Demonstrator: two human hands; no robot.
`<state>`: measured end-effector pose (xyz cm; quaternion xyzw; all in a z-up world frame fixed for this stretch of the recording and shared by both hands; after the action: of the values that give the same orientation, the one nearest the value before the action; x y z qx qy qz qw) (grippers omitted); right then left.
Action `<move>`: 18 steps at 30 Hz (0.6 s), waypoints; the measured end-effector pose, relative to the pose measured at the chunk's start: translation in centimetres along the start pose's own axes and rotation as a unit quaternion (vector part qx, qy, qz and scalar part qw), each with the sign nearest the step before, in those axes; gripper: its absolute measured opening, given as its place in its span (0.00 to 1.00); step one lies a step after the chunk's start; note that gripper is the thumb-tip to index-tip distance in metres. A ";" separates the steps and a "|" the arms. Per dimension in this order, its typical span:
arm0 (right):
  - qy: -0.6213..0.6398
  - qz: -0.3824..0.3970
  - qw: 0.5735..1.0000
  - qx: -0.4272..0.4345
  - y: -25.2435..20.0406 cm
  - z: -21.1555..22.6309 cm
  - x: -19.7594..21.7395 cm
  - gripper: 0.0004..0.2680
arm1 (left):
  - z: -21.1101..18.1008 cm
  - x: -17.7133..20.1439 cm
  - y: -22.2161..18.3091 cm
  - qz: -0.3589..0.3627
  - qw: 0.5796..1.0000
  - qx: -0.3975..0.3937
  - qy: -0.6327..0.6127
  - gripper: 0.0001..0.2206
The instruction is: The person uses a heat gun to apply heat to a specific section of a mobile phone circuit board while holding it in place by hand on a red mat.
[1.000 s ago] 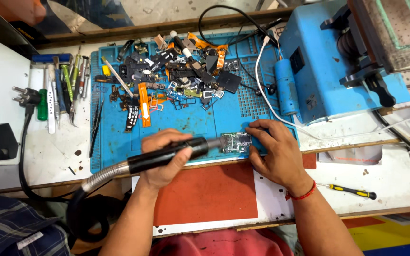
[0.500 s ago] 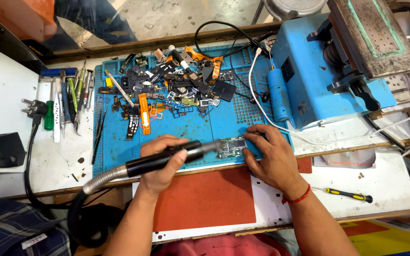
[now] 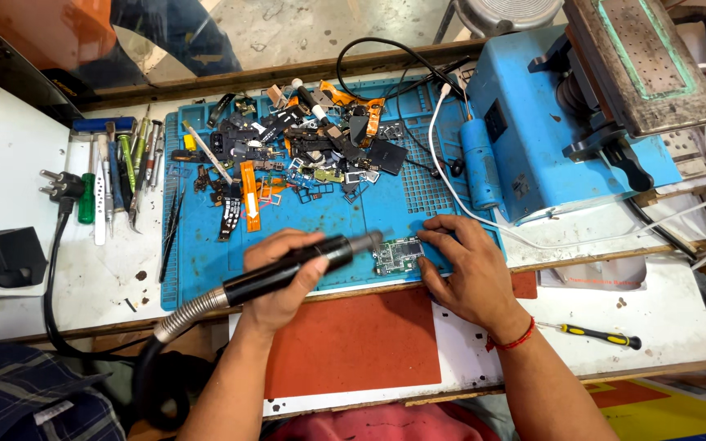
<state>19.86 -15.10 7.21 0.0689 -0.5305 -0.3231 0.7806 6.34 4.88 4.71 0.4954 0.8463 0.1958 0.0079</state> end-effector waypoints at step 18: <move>0.002 0.002 1.000 -0.003 0.0 0.0 0.0 0.13 | -0.3 -1.3 0.1 0.041 0.999 0.002 -0.005 0.17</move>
<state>19.87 -15.06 7.19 0.0662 -0.5282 -0.3227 0.7826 7.03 3.80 4.79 0.5310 0.8254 0.1917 0.0025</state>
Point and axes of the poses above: each hand's wrist, its own y-axis towards the middle knuckle, its own x-axis out of the back of the hand, z = x × y, the point moved 10 cm from there along y, towards the middle knuckle, and after that the axes turned 5 degrees about x, right-handed, at the moved point
